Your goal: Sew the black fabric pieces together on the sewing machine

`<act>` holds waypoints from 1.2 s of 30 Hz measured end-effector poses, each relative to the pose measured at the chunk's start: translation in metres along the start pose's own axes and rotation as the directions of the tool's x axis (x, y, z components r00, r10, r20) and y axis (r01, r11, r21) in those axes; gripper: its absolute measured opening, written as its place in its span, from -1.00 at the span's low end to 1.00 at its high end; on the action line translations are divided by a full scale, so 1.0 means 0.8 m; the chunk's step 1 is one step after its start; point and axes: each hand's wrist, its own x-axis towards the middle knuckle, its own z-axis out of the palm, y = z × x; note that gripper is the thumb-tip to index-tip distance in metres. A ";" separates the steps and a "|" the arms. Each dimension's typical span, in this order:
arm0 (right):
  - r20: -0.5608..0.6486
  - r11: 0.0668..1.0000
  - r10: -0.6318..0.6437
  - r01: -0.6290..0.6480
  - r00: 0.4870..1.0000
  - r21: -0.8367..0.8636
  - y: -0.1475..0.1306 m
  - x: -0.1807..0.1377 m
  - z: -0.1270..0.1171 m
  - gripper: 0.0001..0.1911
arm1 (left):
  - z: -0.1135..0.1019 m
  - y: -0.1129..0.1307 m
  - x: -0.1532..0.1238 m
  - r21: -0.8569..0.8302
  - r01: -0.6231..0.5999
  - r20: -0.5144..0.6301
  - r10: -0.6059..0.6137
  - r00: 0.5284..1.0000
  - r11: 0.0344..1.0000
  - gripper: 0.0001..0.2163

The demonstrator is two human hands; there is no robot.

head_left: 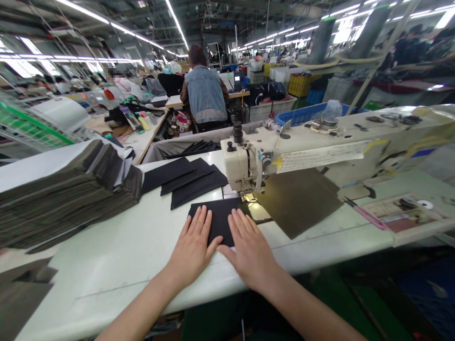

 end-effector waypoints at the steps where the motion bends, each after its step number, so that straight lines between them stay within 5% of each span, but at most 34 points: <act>1: -0.020 1.000 0.003 -0.004 1.000 -0.030 0.007 -0.014 -0.005 -0.28 | -0.002 0.000 -0.003 0.005 0.027 -0.002 -0.027 1.000 1.000 -0.33; 9: -0.071 0.984 -0.168 0.163 0.983 -0.073 0.053 -0.075 -0.051 -0.53 | -0.033 0.017 0.010 -0.003 0.127 0.023 -0.127 0.992 0.992 -0.23; 12: -0.102 0.975 -0.223 0.219 0.970 -0.048 0.056 -0.073 -0.055 -0.60 | -0.051 0.048 0.026 -0.152 -0.118 0.072 0.130 0.989 0.981 -0.45; 16: -0.119 0.965 -0.262 0.262 0.958 -0.017 0.057 -0.070 -0.059 -0.61 | -0.062 0.065 0.031 -0.372 -0.326 0.169 0.409 0.897 0.869 -0.49; 36: -0.099 0.978 -0.204 0.207 0.974 0.012 0.057 -0.052 -0.062 -0.76 | -0.066 0.043 0.034 -0.443 -0.331 0.206 0.454 0.867 0.833 -0.56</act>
